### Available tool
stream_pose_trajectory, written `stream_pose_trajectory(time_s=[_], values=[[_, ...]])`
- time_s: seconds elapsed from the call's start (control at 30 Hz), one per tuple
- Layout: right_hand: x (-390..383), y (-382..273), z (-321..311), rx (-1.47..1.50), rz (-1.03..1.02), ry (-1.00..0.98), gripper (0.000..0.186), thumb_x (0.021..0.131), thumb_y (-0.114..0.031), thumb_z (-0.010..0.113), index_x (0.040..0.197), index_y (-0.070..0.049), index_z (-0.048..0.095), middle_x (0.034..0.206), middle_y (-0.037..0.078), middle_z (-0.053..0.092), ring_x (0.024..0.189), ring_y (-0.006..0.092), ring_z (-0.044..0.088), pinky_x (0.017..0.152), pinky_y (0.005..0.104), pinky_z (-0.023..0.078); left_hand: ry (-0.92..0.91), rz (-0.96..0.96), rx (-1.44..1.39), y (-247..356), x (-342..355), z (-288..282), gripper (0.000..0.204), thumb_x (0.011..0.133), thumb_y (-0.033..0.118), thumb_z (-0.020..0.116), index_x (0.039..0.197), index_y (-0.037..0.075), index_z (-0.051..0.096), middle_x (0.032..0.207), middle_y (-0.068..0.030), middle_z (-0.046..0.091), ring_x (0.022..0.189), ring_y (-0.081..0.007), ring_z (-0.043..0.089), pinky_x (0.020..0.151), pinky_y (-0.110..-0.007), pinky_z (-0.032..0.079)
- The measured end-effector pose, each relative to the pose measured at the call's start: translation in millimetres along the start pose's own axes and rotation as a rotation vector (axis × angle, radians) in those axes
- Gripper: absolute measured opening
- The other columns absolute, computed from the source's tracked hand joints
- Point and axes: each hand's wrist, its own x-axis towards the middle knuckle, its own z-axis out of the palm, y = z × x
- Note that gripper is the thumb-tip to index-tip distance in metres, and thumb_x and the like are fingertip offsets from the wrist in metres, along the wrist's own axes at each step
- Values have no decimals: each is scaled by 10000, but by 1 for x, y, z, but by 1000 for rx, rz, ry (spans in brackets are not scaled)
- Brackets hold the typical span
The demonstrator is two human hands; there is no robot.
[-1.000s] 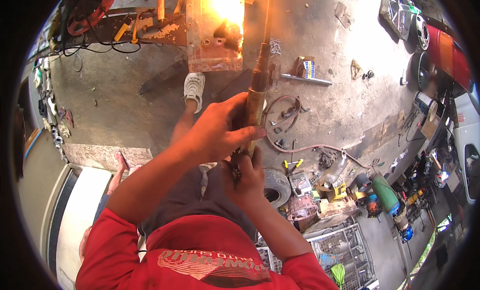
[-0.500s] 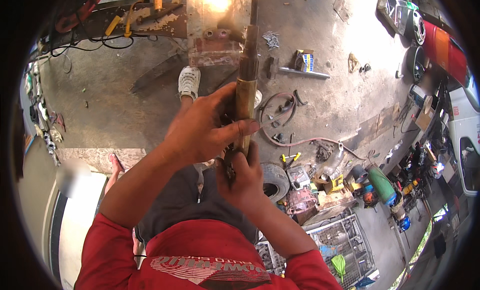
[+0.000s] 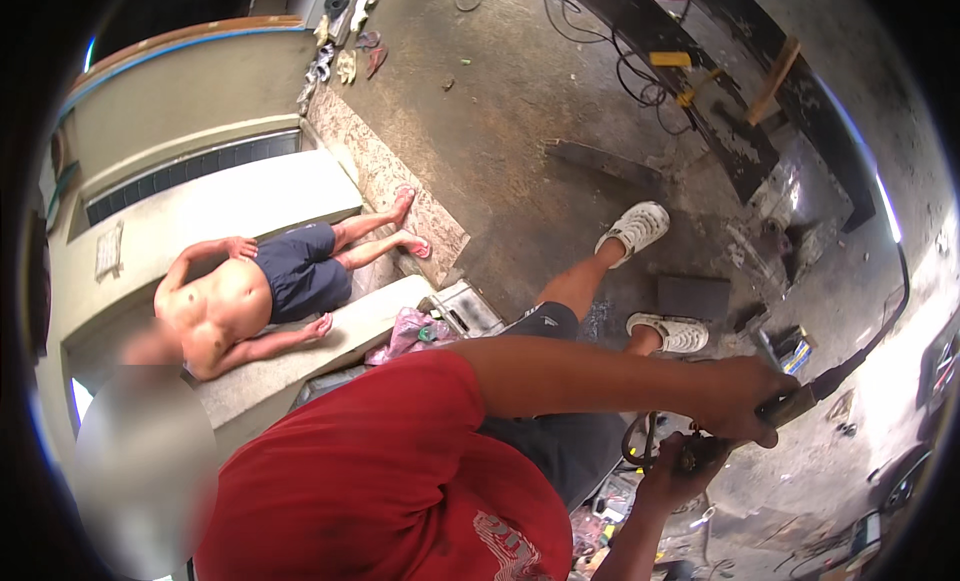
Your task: The person welds a metal piece using a welding torch, then uses a hammer to chip away slag from the weld. The person is sitting on the floor in a cluttered workshop.
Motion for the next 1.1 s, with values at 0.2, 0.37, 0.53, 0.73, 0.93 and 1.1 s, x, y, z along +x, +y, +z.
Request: stream_pose_trajectory(time_s=[0.2,0.37,0.53,0.73,0.93,1.1], values=[[-32,10,-47,-165,47,-146,693,956,-1,719,1607,-38,486,1023,12,646,767,76,584,646,259,496,249,84,-26,-52,-11,72,763,821,347,834,1471,25,597,1114,-222,769,1068,-421,740,985,-462,568],[-40,-46,-54,-686,-25,-427,273,816,-92,827,1035,-112,666,1170,252,648,931,511,704,793,558,597,56,-240,-509,-99,-69,76,576,958,314,810,1394,-1,603,1229,-172,726,1148,-277,719,1006,-394,580],[-49,-21,-45,-827,72,-515,228,908,-177,743,1097,-141,620,1144,237,596,868,516,701,754,614,587,-76,-508,-840,-135,-70,70,519,1010,138,775,1444,27,514,1272,-107,649,1225,-262,682,1103,-447,563],[-31,2,-8,-791,106,-479,232,937,-180,697,1147,-167,601,1159,234,583,865,526,710,721,622,581,-107,-494,-787,-166,-50,35,533,1017,165,771,1468,75,501,1268,-79,621,1211,-252,681,1099,-453,569],[-21,10,9,-732,23,-419,251,917,-156,705,1144,-162,599,1168,226,585,880,521,712,727,612,590,-97,-426,-700,-166,-45,15,508,1024,209,756,1446,52,519,1220,-80,641,1183,-257,700,1074,-449,575],[-20,3,15,-718,30,-419,201,919,-160,721,1080,-166,601,1157,193,591,866,502,704,729,607,583,-98,-402,-734,-170,-52,7,534,1028,198,749,1469,20,504,1200,-88,681,1170,-262,709,1068,-440,577]])
